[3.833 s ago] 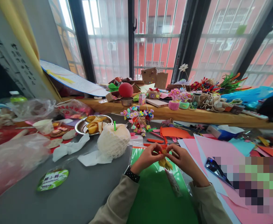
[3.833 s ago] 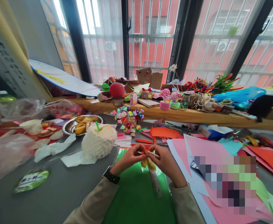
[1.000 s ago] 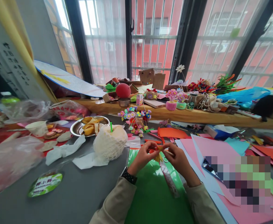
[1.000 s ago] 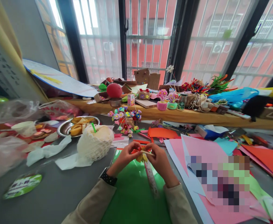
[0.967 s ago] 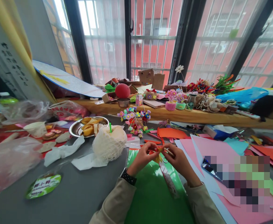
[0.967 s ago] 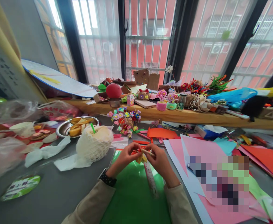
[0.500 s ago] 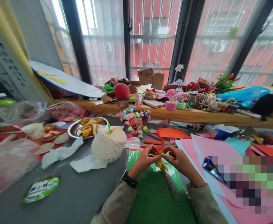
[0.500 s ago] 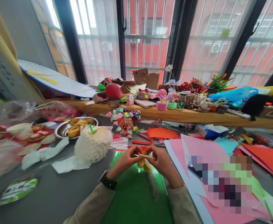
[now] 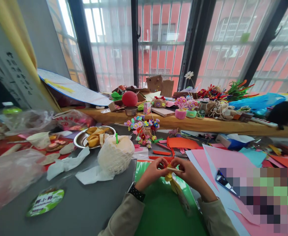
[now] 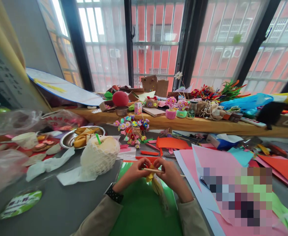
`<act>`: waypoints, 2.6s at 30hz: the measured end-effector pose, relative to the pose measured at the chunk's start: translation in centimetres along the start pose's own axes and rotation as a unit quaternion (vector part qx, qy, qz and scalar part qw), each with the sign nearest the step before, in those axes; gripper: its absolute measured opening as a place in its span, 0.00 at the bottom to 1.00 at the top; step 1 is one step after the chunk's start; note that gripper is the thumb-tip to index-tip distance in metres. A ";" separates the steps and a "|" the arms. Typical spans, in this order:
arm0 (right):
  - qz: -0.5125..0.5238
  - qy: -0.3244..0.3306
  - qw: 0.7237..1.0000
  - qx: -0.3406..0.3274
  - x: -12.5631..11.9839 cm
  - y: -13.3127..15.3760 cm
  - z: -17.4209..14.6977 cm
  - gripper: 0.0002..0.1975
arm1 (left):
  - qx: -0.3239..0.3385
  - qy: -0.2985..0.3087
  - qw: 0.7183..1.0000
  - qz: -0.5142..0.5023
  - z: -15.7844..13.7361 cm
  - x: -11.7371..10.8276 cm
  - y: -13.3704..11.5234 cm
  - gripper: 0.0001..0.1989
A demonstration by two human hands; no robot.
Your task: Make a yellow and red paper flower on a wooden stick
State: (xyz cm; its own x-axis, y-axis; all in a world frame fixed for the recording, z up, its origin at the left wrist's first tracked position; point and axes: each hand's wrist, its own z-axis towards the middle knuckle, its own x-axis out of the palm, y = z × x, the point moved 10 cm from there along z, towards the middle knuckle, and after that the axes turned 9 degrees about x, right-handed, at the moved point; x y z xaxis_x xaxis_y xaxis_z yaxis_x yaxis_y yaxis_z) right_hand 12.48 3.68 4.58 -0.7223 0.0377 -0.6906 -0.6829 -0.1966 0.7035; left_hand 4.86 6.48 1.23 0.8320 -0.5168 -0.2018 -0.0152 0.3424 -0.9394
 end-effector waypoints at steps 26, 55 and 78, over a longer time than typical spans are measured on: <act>-0.137 -0.057 0.989 0.024 1.2 -0.4 0.4 0.07 | 0.001 -0.042 0.989 0.142 0.1 -1.4 0.2 0.05; 0.004 -0.143 0.990 0.005 -1.2 0.3 0.3 0.09 | 0.014 -0.073 0.984 -0.162 0.0 -0.8 0.4 0.21; 0.010 -0.149 0.987 0.062 -1.1 -0.9 0.3 0.09 | -0.026 -0.109 0.972 -0.205 0.2 -1.7 1.7 0.21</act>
State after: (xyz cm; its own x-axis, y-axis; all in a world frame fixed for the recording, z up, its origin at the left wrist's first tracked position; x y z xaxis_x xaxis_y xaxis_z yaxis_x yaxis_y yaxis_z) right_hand 13.82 4.15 4.75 -0.7231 0.3259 -0.6090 -0.6630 -0.0803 0.7443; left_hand 3.55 8.08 0.05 0.8718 -0.4213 0.2501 0.3189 0.1005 -0.9424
